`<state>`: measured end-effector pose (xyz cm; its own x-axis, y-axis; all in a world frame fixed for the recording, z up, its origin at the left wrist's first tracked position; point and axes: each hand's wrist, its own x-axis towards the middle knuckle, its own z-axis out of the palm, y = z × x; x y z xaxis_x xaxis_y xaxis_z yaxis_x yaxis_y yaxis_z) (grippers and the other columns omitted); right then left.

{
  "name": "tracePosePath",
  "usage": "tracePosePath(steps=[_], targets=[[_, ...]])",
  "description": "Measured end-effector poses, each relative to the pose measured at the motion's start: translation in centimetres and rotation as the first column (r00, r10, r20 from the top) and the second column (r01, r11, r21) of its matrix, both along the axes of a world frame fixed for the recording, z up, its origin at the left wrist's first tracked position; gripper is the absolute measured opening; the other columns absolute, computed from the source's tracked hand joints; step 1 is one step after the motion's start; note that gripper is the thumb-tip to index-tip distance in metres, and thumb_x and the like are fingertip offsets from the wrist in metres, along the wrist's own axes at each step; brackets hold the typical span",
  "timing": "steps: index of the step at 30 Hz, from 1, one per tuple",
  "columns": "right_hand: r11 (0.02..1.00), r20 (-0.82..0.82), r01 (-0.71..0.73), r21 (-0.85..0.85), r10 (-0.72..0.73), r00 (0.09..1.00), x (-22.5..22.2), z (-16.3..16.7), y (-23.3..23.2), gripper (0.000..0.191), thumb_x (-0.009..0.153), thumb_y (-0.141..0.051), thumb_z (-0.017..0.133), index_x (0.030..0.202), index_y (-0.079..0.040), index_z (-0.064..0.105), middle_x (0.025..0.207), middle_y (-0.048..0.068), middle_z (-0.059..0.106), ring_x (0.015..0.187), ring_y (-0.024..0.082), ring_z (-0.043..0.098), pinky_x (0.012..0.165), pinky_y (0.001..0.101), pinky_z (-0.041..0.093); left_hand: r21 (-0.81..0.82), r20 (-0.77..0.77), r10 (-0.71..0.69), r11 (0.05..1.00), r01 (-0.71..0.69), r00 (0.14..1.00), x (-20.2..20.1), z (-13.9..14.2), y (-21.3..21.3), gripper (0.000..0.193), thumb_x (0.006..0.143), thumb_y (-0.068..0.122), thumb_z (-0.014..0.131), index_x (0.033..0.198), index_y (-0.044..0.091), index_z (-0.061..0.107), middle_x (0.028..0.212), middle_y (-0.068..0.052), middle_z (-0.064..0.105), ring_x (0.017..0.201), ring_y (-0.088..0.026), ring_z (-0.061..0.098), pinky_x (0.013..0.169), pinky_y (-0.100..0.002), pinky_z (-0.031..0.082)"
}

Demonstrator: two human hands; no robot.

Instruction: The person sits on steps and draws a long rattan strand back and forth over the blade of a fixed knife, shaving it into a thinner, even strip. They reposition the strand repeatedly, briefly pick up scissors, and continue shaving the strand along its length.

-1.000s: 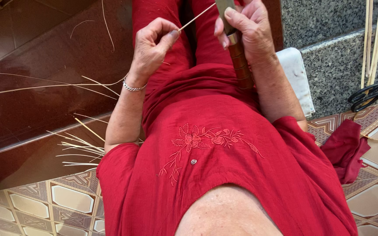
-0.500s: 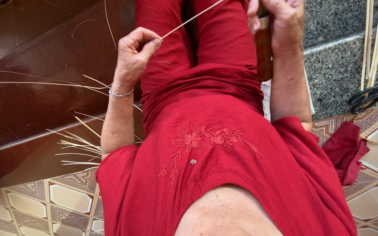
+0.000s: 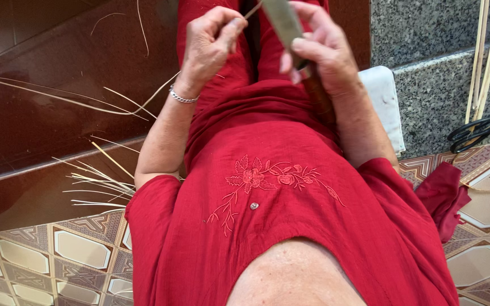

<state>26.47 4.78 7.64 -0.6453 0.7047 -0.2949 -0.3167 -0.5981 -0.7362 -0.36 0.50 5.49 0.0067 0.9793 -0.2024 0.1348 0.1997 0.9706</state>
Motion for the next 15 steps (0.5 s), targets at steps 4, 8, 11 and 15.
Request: tracePosePath(steps=[4, 8, 11, 15], targets=[[0.993, -0.073, -0.099, -0.063, 0.094, 0.993, -2.4, -0.5, -0.7, 0.043, 0.110, -0.007, 0.058, 0.148, -0.002, 0.037, 0.093, 0.018, 0.069, 0.065, 0.020, 0.065, 0.060, 0.0271, 0.054, 0.096, 0.183, -0.145, 0.987, 0.129, 0.972, 1.9, 0.6, 0.1, 0.013, 0.111, -0.004, 0.059, 0.119, -0.004, 0.069, 0.099, -0.001, 0.071, 0.086, -0.005, 0.062, 0.073, -0.023, 0.053], [0.993, -0.063, -0.096, -0.066, 0.092, 0.994, -2.4, -0.9, -0.9, 0.031, 0.112, -0.008, 0.058, 0.138, -0.002, 0.042, 0.092, 0.019, 0.068, 0.061, 0.019, 0.065, 0.061, 0.0285, 0.055, -0.067, 0.217, -0.127, 0.987, 0.145, 0.968, 2.1, 1.2, -0.5, 0.012, 0.107, 0.000, 0.060, 0.110, -0.002, 0.072, 0.088, 0.001, 0.070, 0.067, -0.004, 0.059, 0.058, -0.022, 0.048], [0.992, -0.047, -0.114, -0.054, 0.112, 0.993, -2.0, -1.2, -1.0, 0.030, 0.113, -0.007, 0.058, 0.138, -0.002, 0.042, 0.091, 0.019, 0.069, 0.062, 0.020, 0.066, 0.061, 0.0290, 0.055, -0.103, 0.272, -0.116, 0.983, 0.149, 0.955, 2.1, 1.6, -0.8, 0.012, 0.109, 0.004, 0.062, 0.111, -0.002, 0.072, 0.087, 0.002, 0.069, 0.065, -0.003, 0.055, 0.057, -0.021, 0.044], [1.000, -0.009, -0.029, -0.011, 0.029, 1.000, -0.7, -1.5, -0.2, 0.025, 0.115, -0.006, 0.059, 0.133, 0.000, 0.043, 0.088, 0.020, 0.070, 0.059, 0.019, 0.063, 0.054, 0.0237, 0.049, -0.160, 0.233, -0.092, 0.978, 0.131, 0.968, 1.8, 2.3, -1.1, 0.012, 0.108, 0.008, 0.066, 0.108, -0.001, 0.073, 0.077, 0.004, 0.064, 0.061, -0.001, 0.052, 0.053, -0.019, 0.039]])
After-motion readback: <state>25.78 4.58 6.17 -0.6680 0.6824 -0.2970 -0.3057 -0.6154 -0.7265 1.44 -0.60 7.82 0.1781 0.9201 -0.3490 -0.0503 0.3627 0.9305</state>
